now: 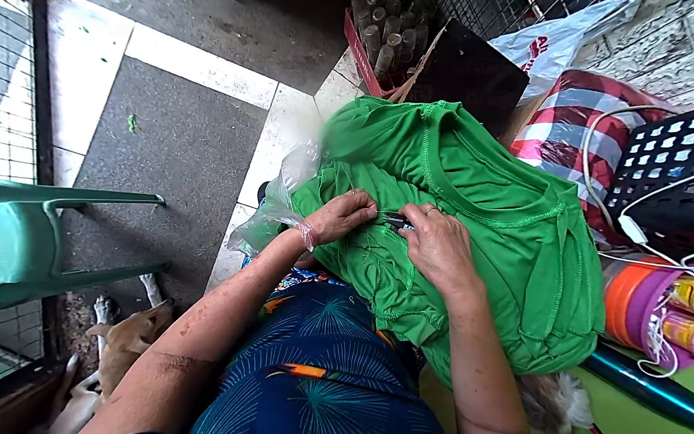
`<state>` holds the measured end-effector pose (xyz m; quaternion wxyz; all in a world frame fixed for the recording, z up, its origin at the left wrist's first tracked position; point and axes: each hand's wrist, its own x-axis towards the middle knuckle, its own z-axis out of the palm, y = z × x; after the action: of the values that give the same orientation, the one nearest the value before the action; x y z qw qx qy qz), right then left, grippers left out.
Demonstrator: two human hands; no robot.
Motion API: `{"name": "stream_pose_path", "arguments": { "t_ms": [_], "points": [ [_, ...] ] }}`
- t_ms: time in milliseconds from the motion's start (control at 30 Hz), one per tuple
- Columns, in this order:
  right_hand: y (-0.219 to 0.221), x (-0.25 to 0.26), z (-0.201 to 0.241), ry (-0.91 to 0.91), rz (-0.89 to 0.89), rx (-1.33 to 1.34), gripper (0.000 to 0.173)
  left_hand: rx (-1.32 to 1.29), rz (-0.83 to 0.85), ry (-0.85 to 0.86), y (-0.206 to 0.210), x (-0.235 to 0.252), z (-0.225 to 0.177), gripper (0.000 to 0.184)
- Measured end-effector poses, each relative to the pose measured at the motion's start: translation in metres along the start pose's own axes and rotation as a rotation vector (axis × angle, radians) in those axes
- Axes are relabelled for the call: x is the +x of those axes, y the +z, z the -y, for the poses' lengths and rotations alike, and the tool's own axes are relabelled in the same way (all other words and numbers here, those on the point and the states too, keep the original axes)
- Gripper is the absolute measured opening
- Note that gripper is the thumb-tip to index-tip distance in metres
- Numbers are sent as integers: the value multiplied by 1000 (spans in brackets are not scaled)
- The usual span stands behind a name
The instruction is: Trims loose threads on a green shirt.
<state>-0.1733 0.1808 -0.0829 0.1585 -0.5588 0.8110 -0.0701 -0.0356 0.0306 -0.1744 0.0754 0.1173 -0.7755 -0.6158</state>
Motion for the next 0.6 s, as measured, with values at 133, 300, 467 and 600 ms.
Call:
{"name": "stream_pose_path", "arguments": {
  "t_ms": [133,300,467,600],
  "points": [
    [1,3,3,0,17,-25,15,-18,-61,17,8,-3,2,25],
    [2,5,0,-9,44,-28,10,-10,-183,-52,17,-7,-4,24],
    [1,2,-6,121,-48,180,25,151,-300,-15,25,-14,-24,15],
    [2,-1,-8,154,-87,241,28,377,-350,116,35,-8,-27,10]
  ]
}}
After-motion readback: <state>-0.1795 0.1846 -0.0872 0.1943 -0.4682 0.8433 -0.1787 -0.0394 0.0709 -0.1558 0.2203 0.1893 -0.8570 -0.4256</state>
